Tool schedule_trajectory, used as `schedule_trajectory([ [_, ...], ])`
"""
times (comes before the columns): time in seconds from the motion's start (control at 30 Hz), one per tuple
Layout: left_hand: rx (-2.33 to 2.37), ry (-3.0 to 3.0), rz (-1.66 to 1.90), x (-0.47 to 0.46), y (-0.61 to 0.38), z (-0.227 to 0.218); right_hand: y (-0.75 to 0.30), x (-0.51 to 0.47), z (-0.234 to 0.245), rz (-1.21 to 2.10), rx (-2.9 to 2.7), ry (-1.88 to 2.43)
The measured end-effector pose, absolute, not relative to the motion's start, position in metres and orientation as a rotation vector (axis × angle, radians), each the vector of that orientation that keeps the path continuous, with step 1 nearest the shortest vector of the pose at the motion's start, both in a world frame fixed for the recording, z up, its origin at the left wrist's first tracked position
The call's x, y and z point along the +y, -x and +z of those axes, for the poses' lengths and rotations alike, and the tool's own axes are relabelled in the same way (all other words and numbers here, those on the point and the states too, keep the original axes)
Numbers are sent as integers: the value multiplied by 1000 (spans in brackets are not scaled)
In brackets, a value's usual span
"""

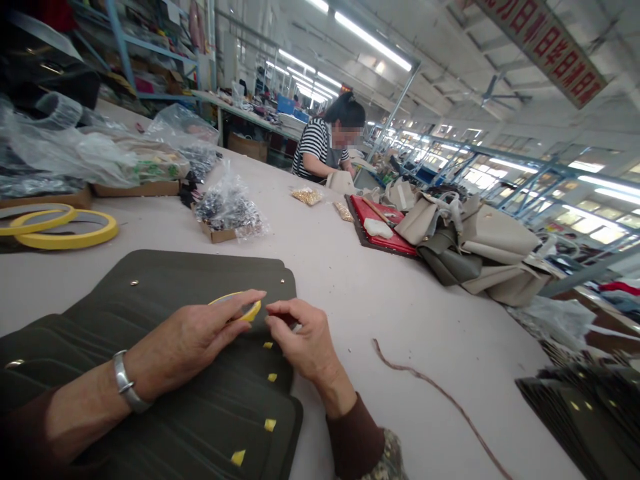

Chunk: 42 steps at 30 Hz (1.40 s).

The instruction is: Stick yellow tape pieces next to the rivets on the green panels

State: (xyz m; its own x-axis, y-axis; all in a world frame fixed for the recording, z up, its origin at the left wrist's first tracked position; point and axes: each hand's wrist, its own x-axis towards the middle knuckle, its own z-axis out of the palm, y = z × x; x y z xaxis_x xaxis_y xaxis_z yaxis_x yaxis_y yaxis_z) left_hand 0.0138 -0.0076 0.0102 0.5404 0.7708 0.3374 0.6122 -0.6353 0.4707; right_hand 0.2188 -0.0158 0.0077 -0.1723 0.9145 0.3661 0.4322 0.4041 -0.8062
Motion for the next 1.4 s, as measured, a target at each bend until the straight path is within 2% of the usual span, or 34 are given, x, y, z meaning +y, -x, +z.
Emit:
schedule_trajectory([
  [0.17, 1161, -2487, 733, -10, -18, 10, -208, -20, 9, 472, -1966, 971],
  [0.47, 1168, -2436, 714, -9, -18, 15, -200, -24, -1, 192, -1950, 1094],
  [0.57, 1160, -2462, 744, -8, -19, 18, -196, -26, 2, 279, -1887, 1169],
  [0.73, 1129, -2470, 983, -13, -24, 18, -193, -18, 6, 946, -1426, 1355],
  [0.8, 1124, -2461, 1041, -14, -25, 16, -201, -9, 3, 1077, -1237, 1397],
  [0.93, 1341, -2515, 730, -11, -25, 12, -226, 6, -4, 1195, -1152, 1480],
  [1.1, 1421, -2545, 308, -7, -27, 12, -239, 9, -10, 1175, -1318, 1611],
  [1.23, 1412, -2538, 279, -7, -28, 11, -235, 7, -12, 1069, -1523, 1666],
  [1.4, 1373, -2541, 314, -7, -26, 8, -231, 6, -12, 724, -1788, 1682],
])
